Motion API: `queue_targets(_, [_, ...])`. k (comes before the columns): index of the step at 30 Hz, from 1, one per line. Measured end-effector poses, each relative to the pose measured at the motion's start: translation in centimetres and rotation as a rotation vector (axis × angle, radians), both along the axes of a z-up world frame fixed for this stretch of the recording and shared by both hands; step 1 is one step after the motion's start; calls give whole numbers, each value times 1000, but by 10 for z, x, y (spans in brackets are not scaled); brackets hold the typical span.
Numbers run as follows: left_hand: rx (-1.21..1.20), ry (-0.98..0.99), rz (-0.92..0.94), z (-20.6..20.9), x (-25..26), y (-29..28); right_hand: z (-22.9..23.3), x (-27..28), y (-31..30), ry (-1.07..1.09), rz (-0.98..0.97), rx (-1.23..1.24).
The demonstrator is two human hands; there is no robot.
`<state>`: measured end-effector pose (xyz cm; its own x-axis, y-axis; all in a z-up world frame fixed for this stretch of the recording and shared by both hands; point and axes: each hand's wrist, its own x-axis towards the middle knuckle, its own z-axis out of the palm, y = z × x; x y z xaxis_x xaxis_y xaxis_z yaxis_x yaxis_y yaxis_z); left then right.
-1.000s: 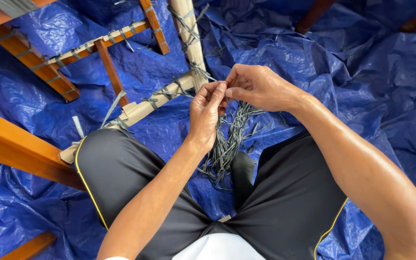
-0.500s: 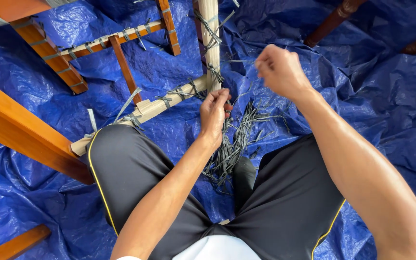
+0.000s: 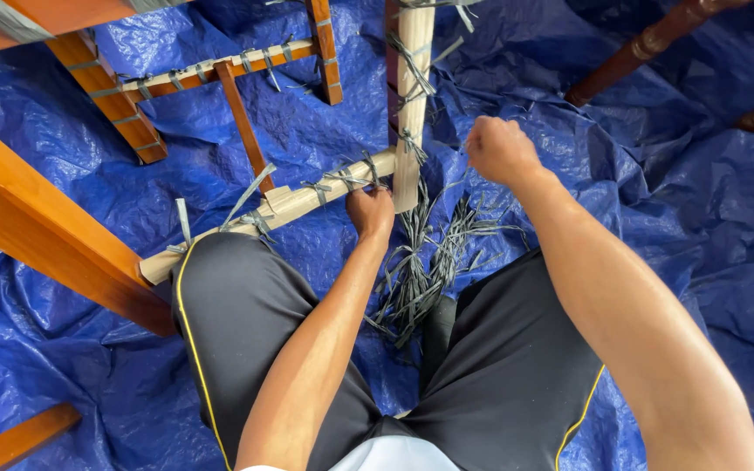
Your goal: The recorder is weaving or tying plastic strips onto the wooden frame of a chair.
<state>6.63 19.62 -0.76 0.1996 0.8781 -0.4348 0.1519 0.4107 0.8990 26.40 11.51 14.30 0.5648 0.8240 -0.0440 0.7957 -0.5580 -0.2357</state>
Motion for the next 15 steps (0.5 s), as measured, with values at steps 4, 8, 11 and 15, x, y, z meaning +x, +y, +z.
queue_targets(4, [542, 80, -12, 0, 8, 15, -9, -13, 22, 418, 89, 1])
queue_targets(8, [451, -342, -23, -30, 24, 33, -17, -23, 38, 574, 106, -22])
queue_targets(11, [415, -534, -144, -22, 26, 41, -14, -36, 47, 570, 101, -64])
queue_targets(15, [675, -283, -246, -41, 27, 38, -15, -40, 54, 552, 65, -136])
